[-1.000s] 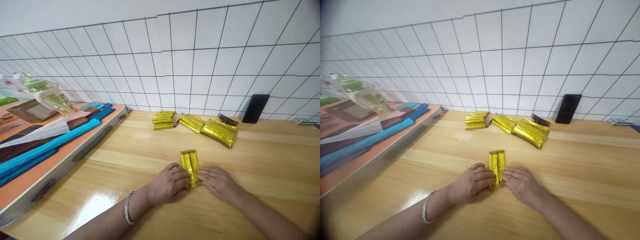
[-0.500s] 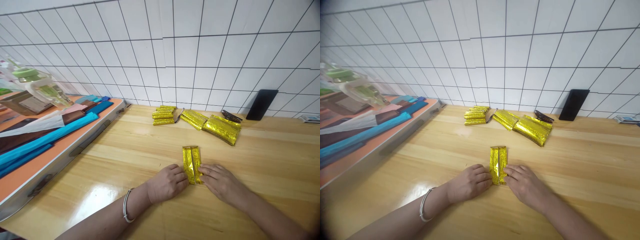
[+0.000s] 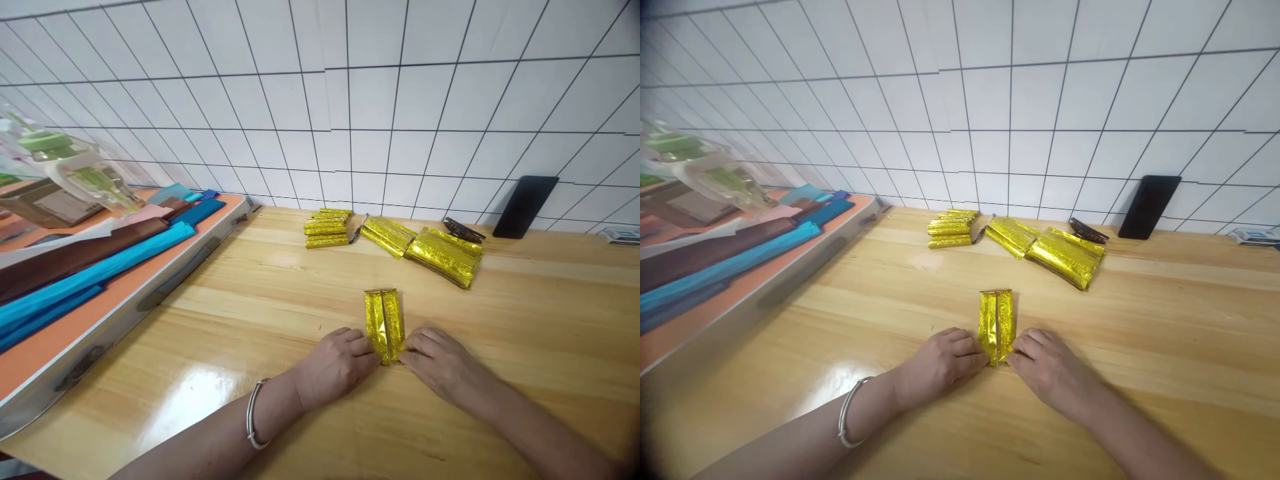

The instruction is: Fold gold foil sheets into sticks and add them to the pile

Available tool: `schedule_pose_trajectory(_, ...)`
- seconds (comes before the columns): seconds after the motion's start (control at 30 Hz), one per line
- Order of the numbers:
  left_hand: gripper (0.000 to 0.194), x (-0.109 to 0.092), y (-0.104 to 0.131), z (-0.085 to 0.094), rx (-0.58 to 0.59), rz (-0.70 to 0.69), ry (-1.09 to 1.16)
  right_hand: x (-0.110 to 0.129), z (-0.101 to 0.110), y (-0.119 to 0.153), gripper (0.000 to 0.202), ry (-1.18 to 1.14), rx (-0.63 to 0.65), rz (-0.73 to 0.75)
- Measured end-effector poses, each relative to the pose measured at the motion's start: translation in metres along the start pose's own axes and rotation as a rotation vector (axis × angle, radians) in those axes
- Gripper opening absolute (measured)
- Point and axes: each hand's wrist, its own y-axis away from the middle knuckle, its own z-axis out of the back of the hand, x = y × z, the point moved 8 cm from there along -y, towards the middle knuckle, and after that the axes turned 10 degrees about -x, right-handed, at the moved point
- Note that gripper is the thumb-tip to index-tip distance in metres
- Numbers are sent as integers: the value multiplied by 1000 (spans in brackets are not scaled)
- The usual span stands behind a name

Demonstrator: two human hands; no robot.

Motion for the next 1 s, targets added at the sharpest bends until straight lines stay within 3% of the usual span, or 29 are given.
schedule_pose_trajectory(0.27,18,8,2,-5,4,131,114,-5,4,-4,14,-73,21,-114)
schedule_pose_trajectory(0.57,14,13,0,-9,-4,242,64,-18,-5,-4,9,-191,-26,-288)
schedule_pose_trajectory(1.0,15,21,0,-10,-11,376,49,-18,-2,-7,11,-228,-57,-311)
